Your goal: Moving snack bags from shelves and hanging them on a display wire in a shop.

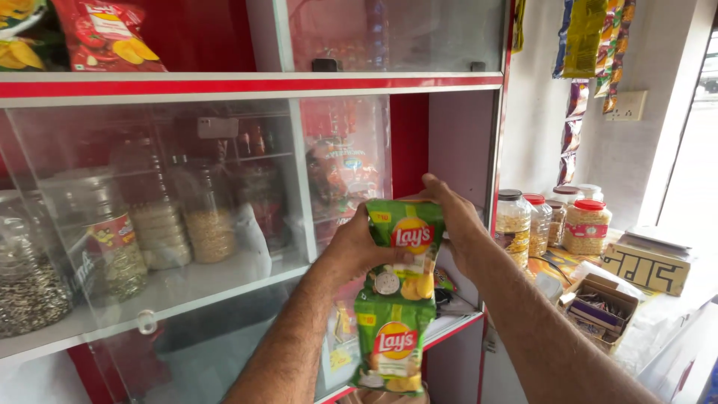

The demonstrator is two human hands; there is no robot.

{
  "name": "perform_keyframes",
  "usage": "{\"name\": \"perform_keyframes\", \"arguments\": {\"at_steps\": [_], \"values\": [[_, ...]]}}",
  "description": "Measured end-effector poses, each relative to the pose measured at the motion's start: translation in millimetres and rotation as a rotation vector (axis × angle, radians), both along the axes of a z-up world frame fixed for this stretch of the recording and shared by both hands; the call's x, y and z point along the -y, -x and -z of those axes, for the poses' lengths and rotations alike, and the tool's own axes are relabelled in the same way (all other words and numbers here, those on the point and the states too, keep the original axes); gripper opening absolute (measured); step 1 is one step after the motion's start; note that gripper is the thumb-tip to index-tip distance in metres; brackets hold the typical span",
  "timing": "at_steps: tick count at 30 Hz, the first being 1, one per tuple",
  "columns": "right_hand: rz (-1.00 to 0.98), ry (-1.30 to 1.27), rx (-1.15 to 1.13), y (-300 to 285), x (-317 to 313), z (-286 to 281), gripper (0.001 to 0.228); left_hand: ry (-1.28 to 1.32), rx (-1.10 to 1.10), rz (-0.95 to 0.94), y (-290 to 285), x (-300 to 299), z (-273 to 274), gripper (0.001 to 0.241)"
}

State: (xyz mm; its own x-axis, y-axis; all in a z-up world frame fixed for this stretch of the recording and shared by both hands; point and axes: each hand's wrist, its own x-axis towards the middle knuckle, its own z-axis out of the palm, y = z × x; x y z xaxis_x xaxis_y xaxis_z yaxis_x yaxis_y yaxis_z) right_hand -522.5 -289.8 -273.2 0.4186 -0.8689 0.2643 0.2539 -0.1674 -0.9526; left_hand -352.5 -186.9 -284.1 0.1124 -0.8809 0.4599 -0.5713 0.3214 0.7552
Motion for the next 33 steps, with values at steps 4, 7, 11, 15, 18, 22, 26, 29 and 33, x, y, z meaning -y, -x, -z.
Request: {"name": "perform_keyframes", "arguments": {"at_steps": [4, 7, 11, 15, 18, 22, 26, 29, 33], "values": [[0.137, 0.038, -0.066, 14.5, 30.5, 13.3, 0.088, 0.047, -0.113, 0.068, 15.4, 29.5, -5.0, 0.103], [0.01, 0.004, -0.061, 31.0, 40.5, 20.7, 0.094, 0.059, -0.219, 0.024, 32.2, 52.2, -8.9, 0.098], [-0.277, 0.147, -0.119, 52.9, 56.5, 25.8, 0.092, 0.095, -0.342, -0.131, 46.1, 83.4, -14.1, 0.09], [-0.36, 0.199, -0.193, 74.4, 84.5, 23.4, 0.099, 0.172, -0.404, -0.167, 55.9, 125.3, -12.0, 0.08], [-0.317, 0.174, -0.229, 83.0, 101.6, 21.8, 0.088, 0.12, -0.273, -0.242, 69.8, 137.6, -12.3, 0.077], [-0.369, 0.191, -0.15, 88.9, 141.6, 27.5, 0.083, 0.045, -0.155, -0.402, 62.5, 174.9, -4.7, 0.083], [-0.363, 0.141, -0.003, 79.3, 175.8, 28.0, 0.081, -0.003, -0.274, -0.226, 57.9, 207.2, 12.9, 0.12], [-0.324, 0.126, 0.075, 67.3, 195.2, 28.6, 0.076, -0.005, -0.261, -0.099, 55.8, 220.3, 18.5, 0.137], [-0.232, 0.185, 0.137, 50.2, 217.8, 19.9, 0.072, -0.073, -0.184, -0.12, 42.2, 248.5, 10.4, 0.139]]}}
